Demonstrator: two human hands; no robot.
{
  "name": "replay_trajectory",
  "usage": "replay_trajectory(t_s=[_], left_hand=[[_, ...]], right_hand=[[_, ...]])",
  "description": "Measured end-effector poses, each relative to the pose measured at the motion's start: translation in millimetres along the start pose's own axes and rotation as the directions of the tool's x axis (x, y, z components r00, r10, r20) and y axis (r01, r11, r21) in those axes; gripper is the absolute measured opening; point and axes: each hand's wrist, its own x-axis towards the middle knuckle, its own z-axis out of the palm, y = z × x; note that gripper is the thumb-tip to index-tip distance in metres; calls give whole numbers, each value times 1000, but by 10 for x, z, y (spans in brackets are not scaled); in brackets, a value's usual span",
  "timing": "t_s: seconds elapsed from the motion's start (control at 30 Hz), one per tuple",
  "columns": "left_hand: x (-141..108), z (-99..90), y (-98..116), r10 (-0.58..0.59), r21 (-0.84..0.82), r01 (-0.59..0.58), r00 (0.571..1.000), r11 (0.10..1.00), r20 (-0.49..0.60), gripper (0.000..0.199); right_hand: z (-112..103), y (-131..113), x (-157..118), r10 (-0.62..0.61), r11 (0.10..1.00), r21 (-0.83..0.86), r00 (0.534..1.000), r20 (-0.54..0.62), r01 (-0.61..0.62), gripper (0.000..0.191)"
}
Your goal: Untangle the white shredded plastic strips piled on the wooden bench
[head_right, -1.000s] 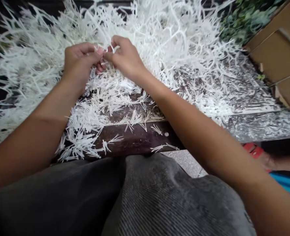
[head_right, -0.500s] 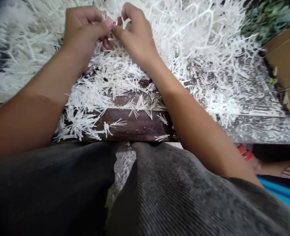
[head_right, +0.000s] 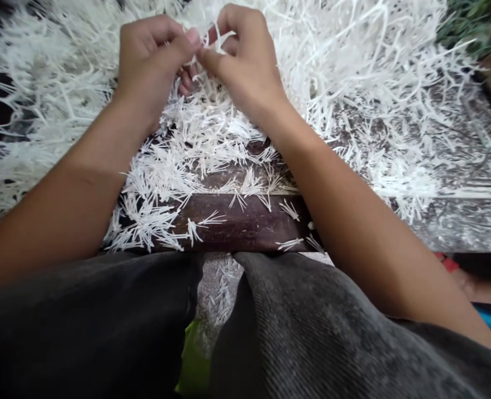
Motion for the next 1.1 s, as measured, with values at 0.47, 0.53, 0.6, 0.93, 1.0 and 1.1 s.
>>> replay_trajectory(t_s=[0.47, 0.53, 0.6, 0.93, 1.0, 1.1], left_hand=[[-27, 2, 30, -22, 64, 19, 999, 998, 48, 19], [-40, -11, 51, -59, 64, 54, 995, 997, 81, 20], [-44, -26, 67, -82, 57, 76, 989, 995, 122, 23], [-85, -90, 281, -198, -62, 249, 877, 967, 438, 28], [-100, -105, 327, -183, -123, 281, 843, 952, 506, 24], [-107, -127, 332, -158, -227, 331, 818, 916, 553, 20]], right_hand=[[-119, -318, -76, 130, 990, -76, 965, 226, -116, 20], [-134, -325, -75, 144, 989, -53, 956, 257, -135, 23], [-161, -314, -60, 145, 988, 8, 932, 332, -157, 26], [-397, -328, 29, 256, 872, 166, 717, 649, -461, 10], [-409, -323, 27, 219, 859, 198, 687, 692, -473, 11], [-410, -323, 5, 148, 849, 248, 660, 736, -467, 16]])
